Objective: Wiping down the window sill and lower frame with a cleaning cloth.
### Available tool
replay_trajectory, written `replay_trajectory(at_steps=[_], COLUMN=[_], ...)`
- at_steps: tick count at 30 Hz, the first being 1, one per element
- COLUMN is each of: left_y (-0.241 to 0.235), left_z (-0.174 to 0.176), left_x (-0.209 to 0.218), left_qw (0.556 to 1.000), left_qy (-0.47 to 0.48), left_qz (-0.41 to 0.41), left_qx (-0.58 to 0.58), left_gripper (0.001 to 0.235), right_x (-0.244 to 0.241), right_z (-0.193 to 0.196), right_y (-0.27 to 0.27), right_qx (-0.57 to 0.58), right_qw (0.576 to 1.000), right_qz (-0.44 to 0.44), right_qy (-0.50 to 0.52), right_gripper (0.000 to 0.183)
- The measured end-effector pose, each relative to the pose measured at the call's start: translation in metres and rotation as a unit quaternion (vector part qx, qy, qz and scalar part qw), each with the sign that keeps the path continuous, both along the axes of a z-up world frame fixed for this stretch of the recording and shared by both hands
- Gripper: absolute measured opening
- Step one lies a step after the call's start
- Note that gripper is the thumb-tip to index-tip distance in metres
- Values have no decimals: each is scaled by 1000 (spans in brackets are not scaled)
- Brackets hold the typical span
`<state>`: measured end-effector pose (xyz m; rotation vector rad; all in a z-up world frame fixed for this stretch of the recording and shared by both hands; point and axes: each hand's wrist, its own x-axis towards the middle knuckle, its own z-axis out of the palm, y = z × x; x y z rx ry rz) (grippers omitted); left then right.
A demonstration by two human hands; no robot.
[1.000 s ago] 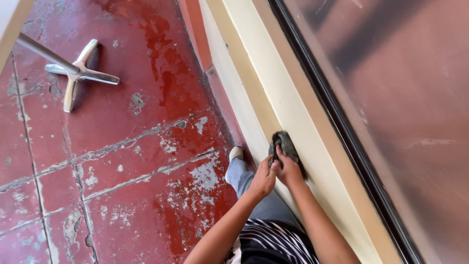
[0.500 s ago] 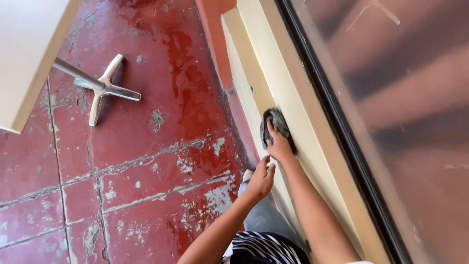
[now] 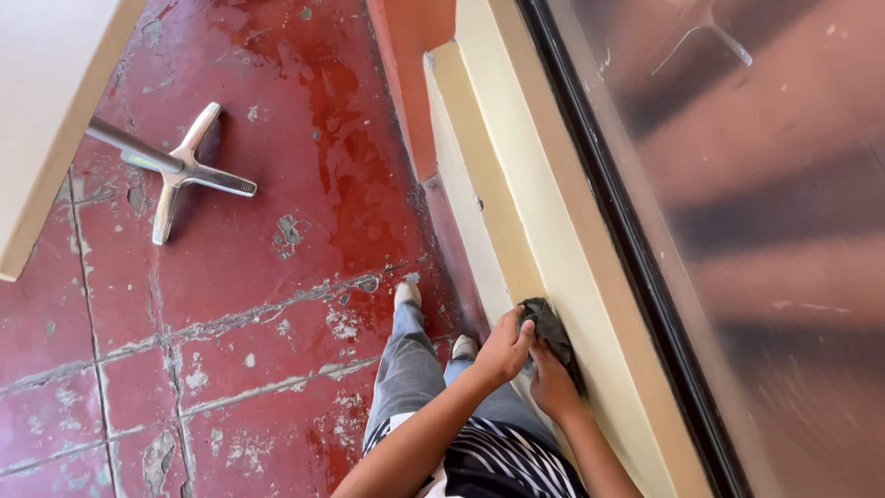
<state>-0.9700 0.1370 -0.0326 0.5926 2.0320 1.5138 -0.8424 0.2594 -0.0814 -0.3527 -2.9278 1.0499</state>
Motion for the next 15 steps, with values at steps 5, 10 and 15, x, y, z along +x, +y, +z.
replay_trajectory(at_steps=[5, 10, 15], left_y=[14, 20, 24], left_z=[25, 28, 48], left_x=[-48, -102, -166], left_qw=[998, 998, 998], left_qy=[44, 38, 25], left_qz=[46, 56, 62], left_qx=[-3, -3, -22], left_gripper=[54, 51, 52], right_x=[-103, -232, -247], right_z=[-13, 17, 5], right_y=[26, 37, 33], right_qx=[-39, -69, -100], right_qw=[999, 995, 994], right_qz=[-6, -10, 14], right_qy=[-18, -71, 43], right_gripper=[57, 66, 70])
